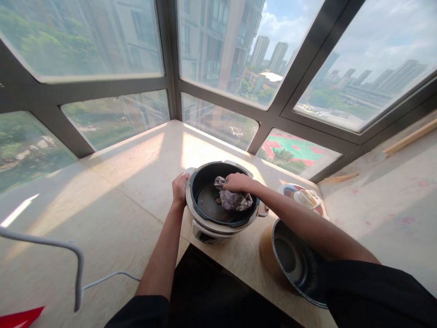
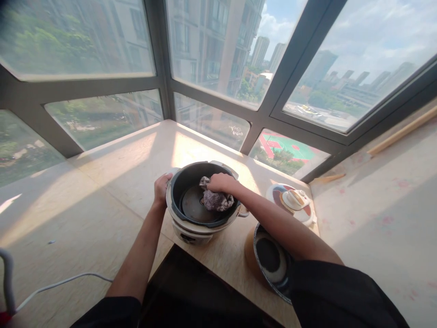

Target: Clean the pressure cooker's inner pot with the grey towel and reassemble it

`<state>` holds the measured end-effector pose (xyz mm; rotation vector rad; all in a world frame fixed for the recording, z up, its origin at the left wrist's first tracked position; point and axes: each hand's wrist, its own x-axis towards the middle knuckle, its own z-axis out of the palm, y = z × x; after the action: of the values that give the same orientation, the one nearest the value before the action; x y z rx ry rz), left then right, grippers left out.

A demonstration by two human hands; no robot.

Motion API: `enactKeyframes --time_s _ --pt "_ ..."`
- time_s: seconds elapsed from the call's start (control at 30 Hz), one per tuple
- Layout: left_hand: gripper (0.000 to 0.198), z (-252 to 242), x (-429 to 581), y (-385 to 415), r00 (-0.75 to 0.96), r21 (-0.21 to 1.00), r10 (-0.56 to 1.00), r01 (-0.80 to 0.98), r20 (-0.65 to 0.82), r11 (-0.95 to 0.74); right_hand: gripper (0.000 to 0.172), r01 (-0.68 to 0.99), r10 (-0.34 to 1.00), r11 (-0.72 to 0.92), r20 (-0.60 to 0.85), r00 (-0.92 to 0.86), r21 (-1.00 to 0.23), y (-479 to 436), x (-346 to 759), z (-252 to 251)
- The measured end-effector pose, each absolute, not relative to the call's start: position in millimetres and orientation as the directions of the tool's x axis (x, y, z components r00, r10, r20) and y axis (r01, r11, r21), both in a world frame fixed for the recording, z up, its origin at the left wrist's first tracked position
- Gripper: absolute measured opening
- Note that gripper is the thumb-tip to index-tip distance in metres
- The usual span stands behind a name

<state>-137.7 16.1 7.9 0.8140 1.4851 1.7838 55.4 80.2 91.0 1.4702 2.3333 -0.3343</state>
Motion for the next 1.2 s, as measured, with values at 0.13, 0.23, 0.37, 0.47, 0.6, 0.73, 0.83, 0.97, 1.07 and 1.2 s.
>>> enactKeyframes --time_s 0.13,0.23,0.37,0.47,0.6,0.73,0.83,0.97,1.07,1.2 --pt "0.030 4 -138 17 -0.552 0.957 0.830 -0.194 0.077 -0.218 0.047 0.918 0.833 0.397 -0.430 -0.349 0.023 95 40 72" --pt "0.031 4 -138 16 -0.545 0.948 0.835 -0.222 0.074 -0.229 0.043 0.905 0.833 0.425 -0.404 -0.378 0.031 97 20 65" --pt "0.029 5 -137 15 -0.515 0.926 0.857 -0.315 0.016 -0.207 0.037 0.861 0.796 0.508 -0.385 -0.468 0.004 84 -12 57" --pt "0.027 5 -136 14 -0.507 0.916 0.862 -0.355 -0.018 -0.189 0.034 0.774 0.715 0.632 -0.363 -0.598 -0.033 67 -24 54" --pt "0.027 8 -135 12 -0.524 0.926 0.852 -0.331 -0.020 -0.182 0.035 0.584 0.499 0.801 -0.387 -0.775 -0.135 46 -13 58" --pt "0.031 11 -135 11 -0.531 0.942 0.847 -0.284 0.001 -0.179 0.034 0.406 0.230 0.869 -0.496 -0.838 -0.283 38 14 70" --pt "0.032 10 -136 11 -0.522 0.944 0.853 -0.273 0.016 -0.184 0.038 0.371 0.090 0.863 -0.619 -0.780 -0.342 45 34 80" --pt "0.028 6 -137 12 -0.519 0.932 0.854 -0.319 -0.020 -0.171 0.035 0.404 0.116 0.899 -0.794 -0.597 -0.172 57 48 90" --pt "0.027 6 -137 12 -0.512 0.923 0.858 -0.349 -0.040 -0.165 0.024 0.395 0.336 0.913 -0.737 -0.587 0.101 62 51 88" --pt "0.028 6 -136 12 -0.509 0.913 0.860 -0.367 -0.039 -0.176 0.026 0.359 0.442 0.897 -0.498 -0.746 0.257 73 52 73"
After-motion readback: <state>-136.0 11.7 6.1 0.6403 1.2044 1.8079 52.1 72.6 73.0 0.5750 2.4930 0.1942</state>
